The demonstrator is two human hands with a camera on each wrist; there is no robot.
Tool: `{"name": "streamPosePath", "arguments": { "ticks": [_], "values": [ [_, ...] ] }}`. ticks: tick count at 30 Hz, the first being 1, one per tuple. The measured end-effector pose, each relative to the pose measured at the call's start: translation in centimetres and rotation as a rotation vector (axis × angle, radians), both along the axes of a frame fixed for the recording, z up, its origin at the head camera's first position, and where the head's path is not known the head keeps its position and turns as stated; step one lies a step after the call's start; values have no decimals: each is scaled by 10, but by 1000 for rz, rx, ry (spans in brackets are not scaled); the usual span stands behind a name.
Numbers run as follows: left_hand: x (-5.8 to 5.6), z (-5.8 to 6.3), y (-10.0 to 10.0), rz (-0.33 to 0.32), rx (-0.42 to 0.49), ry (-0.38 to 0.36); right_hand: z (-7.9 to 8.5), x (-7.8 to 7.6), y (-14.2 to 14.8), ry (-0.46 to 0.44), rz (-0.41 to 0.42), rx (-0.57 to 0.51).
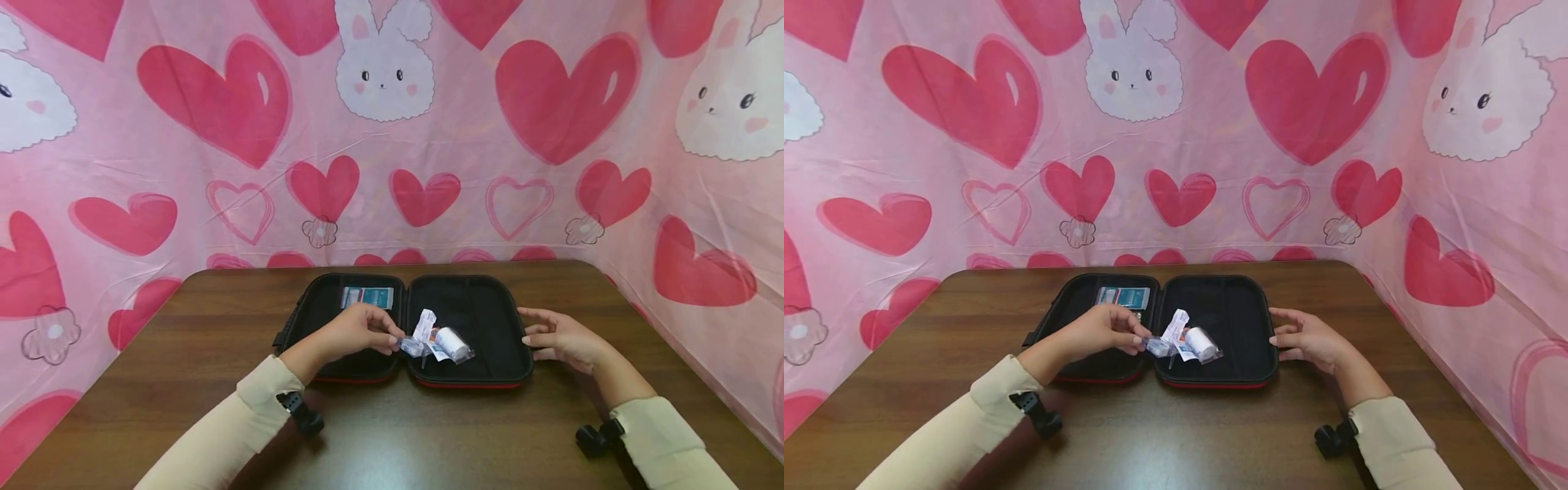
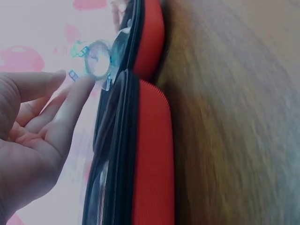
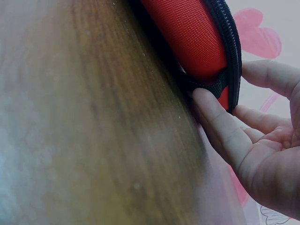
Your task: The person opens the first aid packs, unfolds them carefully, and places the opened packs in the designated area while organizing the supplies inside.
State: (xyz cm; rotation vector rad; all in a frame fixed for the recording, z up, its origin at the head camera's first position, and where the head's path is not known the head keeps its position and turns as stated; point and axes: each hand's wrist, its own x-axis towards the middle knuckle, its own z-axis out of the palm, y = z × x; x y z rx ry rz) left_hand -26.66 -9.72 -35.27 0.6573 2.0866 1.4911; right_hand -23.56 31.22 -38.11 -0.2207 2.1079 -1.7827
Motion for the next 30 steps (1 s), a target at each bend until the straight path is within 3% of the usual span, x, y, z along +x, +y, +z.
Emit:
{"name": "streamPosePath", "arguments": {
  "ticks": [8, 19, 27, 30],
  "values": [
    [-2, -5, -15, 13, 61, -74, -1, 0, 1, 4, -1, 2],
    [-1, -12, -19, 42, 27, -42, -4, 0, -1, 18, 21, -16],
    [1, -20, -6, 32, -34, 12, -2, 0, -1, 16, 20, -14],
    [2, -23, -1, 50, -24, -13, -2, 0, -1, 17, 26, -14]
  ]
}}
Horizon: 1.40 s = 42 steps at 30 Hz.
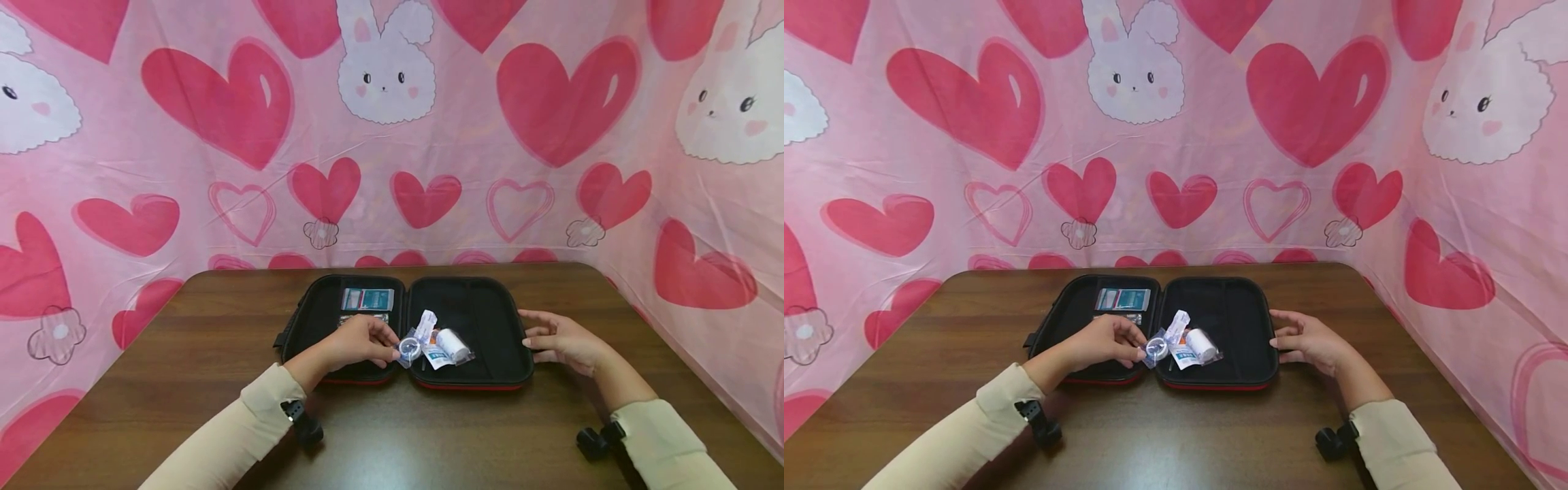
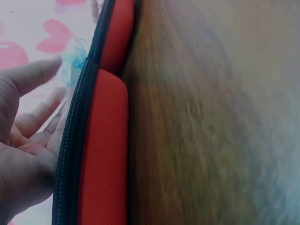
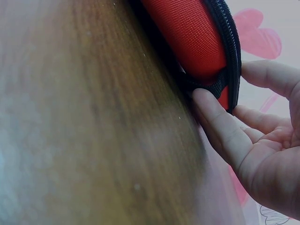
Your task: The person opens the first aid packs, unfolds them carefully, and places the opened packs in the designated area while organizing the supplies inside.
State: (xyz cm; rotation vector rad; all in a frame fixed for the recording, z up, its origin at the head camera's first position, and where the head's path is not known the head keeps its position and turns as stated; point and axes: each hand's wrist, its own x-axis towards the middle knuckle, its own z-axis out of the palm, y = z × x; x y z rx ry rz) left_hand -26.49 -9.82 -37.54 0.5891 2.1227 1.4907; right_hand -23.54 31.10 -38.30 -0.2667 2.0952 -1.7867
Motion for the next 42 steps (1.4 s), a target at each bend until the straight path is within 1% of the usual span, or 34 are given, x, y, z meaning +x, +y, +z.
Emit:
{"name": "streamPosePath", "arguments": {
  "ticks": [4, 7, 13, 19, 22, 27, 33, 36, 37, 42],
  "values": [
    [1, 0, 3, 36, 34, -28, 0, 0, 0, 3, 0, 3],
    [1, 1, 3, 64, 64, -33, 0, 0, 0, 5, -3, 4],
    [-1, -1, -5, 152, 84, -10, 0, -1, 0, 9, 6, 7],
    [-4, 0, -18, 208, 72, 33, 0, -1, 2, 4, -4, 19],
    [-4, 3, -24, 229, 76, 28, 0, -1, 3, 4, -3, 23],
    [-1, 7, -34, 236, 85, 31, 0, -1, 3, -1, -1, 18],
    [0, 7, -52, 223, 164, 35, 0, -1, 2, 0, -5, 15],
    [0, 5, -62, 238, 202, 39, -1, -1, 2, 3, -4, 16],
    [0, 5, -65, 241, 205, 52, -1, -1, 2, 4, -5, 17],
    [0, 6, -83, 315, 182, 84, -1, -1, 3, 5, -12, 25]
  ]
}}
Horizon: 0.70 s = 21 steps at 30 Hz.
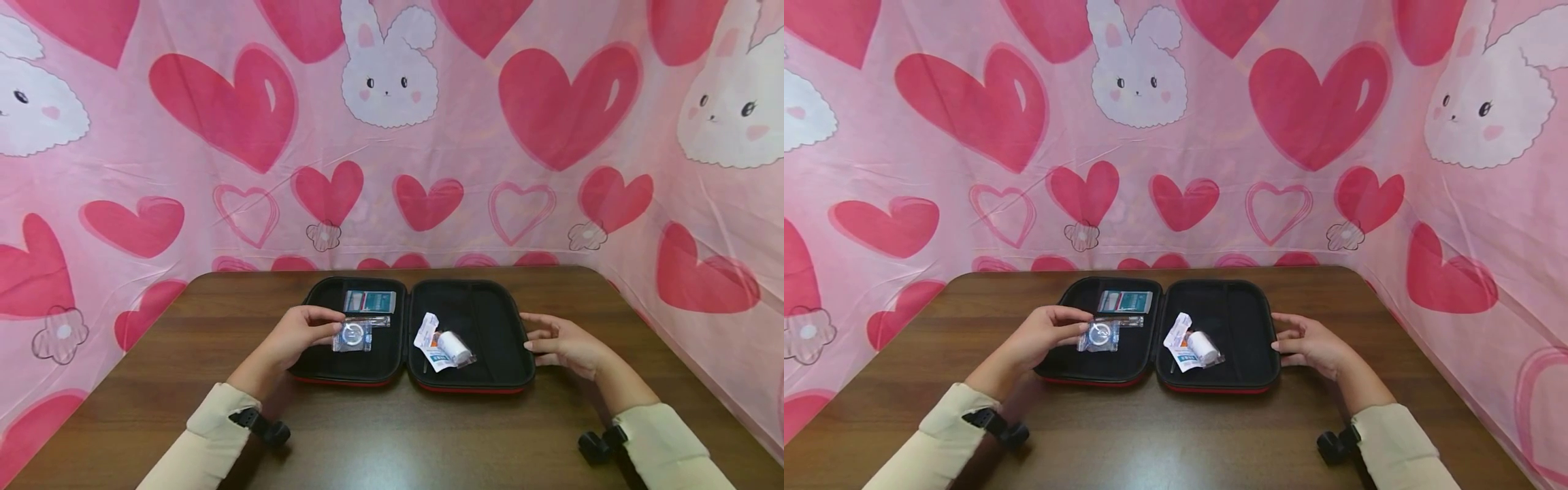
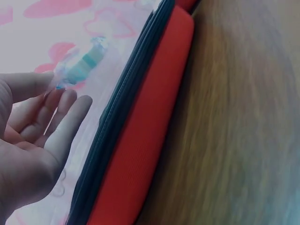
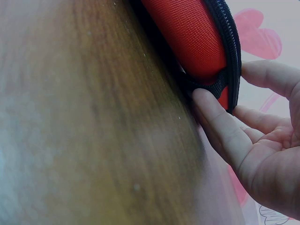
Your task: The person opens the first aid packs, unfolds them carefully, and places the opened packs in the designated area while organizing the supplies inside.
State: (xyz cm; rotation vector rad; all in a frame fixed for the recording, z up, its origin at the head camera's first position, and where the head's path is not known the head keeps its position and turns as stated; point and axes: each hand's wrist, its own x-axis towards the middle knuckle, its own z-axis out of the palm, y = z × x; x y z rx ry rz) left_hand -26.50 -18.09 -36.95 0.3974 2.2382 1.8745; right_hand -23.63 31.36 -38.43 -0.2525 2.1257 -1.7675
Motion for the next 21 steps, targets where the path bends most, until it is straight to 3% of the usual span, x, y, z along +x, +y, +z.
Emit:
{"name": "streamPosePath", "arguments": {
  "ticks": [6, 13, 21],
  "values": [
    [4, 2, -19, 58, -11, -20, 0, 0, 0, -1, -4, 9],
    [6, 2, -39, 62, 53, -33, 0, 2, -2, 3, 3, -6],
    [5, 0, -56, 113, 6, -26, 2, 2, -1, -5, 3, -9]
  ]
}}
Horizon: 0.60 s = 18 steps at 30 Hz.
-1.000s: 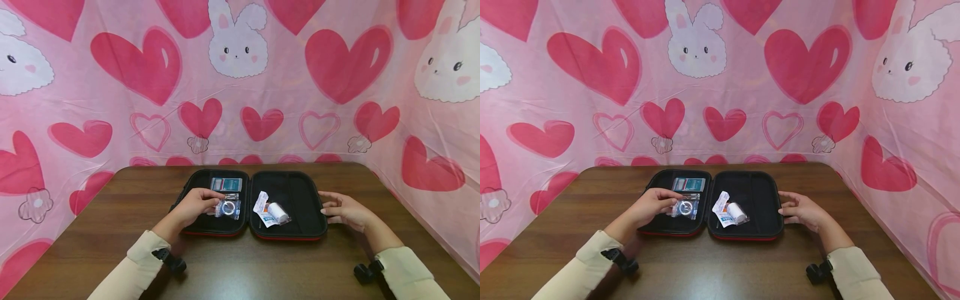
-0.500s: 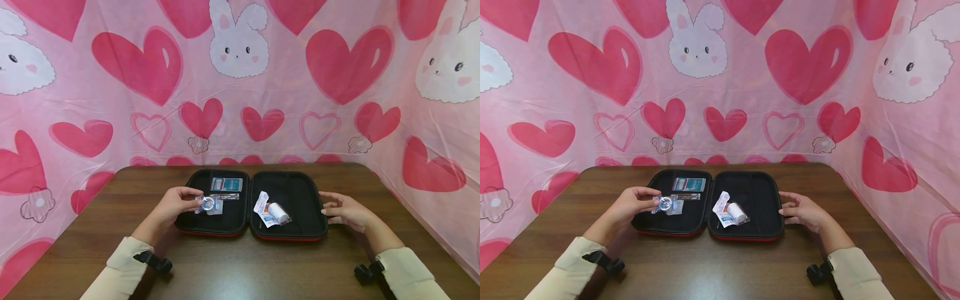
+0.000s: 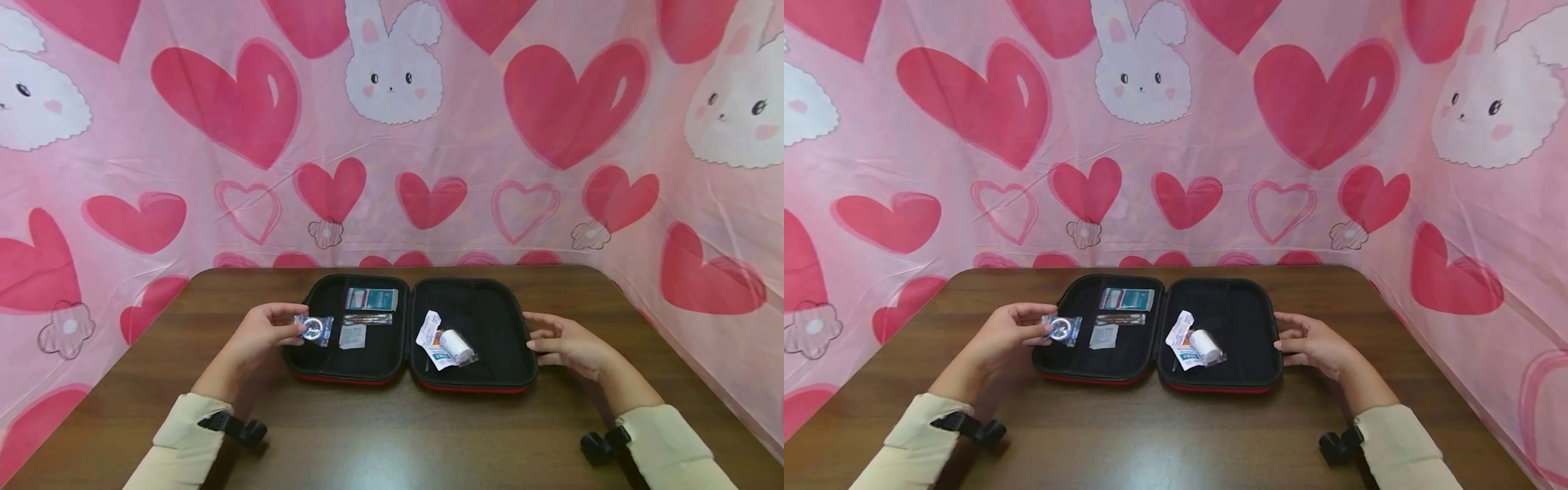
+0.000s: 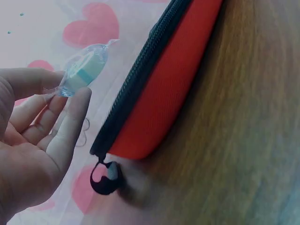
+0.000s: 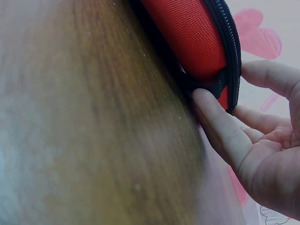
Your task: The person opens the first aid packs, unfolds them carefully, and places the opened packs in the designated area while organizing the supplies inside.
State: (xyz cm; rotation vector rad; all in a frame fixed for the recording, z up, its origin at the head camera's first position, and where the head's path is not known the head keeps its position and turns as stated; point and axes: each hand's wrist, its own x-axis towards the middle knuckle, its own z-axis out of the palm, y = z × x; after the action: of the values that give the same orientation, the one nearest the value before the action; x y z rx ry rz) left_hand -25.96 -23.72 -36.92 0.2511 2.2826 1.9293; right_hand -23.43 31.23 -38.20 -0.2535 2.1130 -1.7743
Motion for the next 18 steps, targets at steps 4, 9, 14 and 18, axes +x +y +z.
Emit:
{"name": "streamPosePath", "arguments": {
  "ticks": [4, 9, 14, 18],
  "values": [
    [-1, 0, -5, -4, -44, -4, 0, -1, 2, 17, 12, 7],
    [-1, 1, -13, -7, -137, 1, 0, -2, 3, 17, 6, 19],
    [1, 2, -15, -3, -305, 33, 0, -1, 2, 12, 8, 19],
    [4, 3, -13, -17, -400, 70, -1, -2, 2, 12, 19, 15]
  ]
}}
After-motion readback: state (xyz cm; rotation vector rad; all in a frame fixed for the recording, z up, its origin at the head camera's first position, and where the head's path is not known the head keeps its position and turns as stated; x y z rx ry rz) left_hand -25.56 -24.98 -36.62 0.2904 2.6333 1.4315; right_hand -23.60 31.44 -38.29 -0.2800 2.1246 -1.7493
